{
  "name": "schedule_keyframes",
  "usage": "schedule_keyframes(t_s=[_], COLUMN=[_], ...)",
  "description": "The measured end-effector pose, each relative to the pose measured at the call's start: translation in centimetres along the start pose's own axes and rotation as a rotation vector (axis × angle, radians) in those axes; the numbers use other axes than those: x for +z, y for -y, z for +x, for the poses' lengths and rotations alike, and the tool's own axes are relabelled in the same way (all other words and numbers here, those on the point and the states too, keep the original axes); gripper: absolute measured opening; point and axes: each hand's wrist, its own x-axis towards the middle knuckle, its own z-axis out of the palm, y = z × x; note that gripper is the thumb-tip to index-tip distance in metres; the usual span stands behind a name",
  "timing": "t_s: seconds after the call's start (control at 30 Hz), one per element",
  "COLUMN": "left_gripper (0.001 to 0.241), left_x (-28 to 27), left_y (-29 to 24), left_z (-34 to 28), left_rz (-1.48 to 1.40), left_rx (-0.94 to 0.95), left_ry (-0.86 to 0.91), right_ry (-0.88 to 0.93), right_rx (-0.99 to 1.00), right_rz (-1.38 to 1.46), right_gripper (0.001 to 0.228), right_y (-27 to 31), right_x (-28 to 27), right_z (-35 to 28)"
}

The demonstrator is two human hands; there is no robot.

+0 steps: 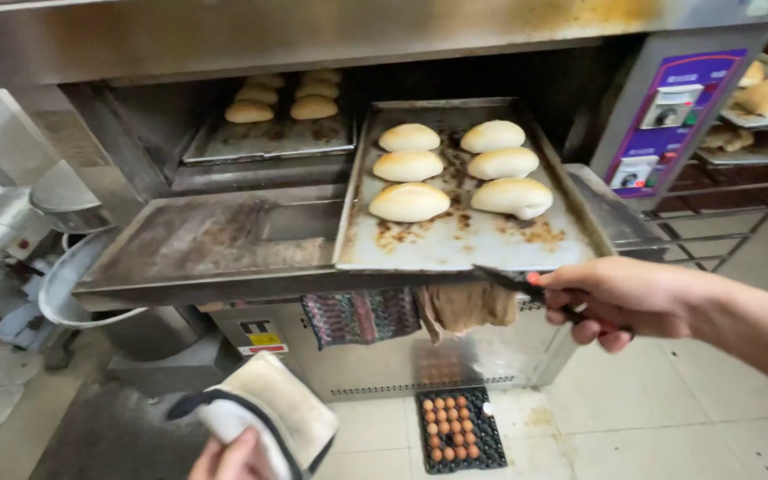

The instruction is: Piping toppings onto buns, removing trays of baked bread from an industrial oven using pliers, and frying donuts in a pan using chopsticks.

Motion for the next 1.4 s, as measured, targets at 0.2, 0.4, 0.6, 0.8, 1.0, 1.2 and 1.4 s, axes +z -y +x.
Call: schedule_keyframes(t_s=[0.2,0.4,0.6,0.8,1.0,1.2,1.4], left_gripper=[0.053,0.064,0.046,0.029,0.05,0.056,0.036], left_x=[7.4,19.0,27.8,32.6,33.6,29.7,20.5], left_y=[8.0,7.8,8.5,13.0,9.2,7.5,11.1], left_z=[-1.4,-10.0,-14.4,-12.8,-13.6,-13.4,-6.4], left_rz=[-0.39,-0.378,-0.616,-0.538,-0.405,-0.266,-0.27], left_rx=[-0.117,-0.153,-0.087,0.009,-0.026,0.016,0.092], left_ry=[0.294,0.24,0.268,0.243,0.101,-0.034,-0.094], right_ry=[0.082,0.098,0.051,-0.176,-0.147,-0.157,-0.139], right_rx=[0.068,0.087,0.019,-0.129,-0.232,-0.197,-0.159], right_rz=[0.001,0.055,-0.141,-0.182,-0.153,-0.373,-0.407], right_gripper=[0.052,0.044,0.055,0.062,0.047,0.054,0.055], right_y=[-2.6,-1.9,0.4,1.7,3.2,4.3,5.0], right_x=[4.4,6.6,-1.2,-14.0,-21.0,-24.6,-24.8], right_z=[-2.9,-5.6,-8.4,-4.5,5.5,14.6,16.9])
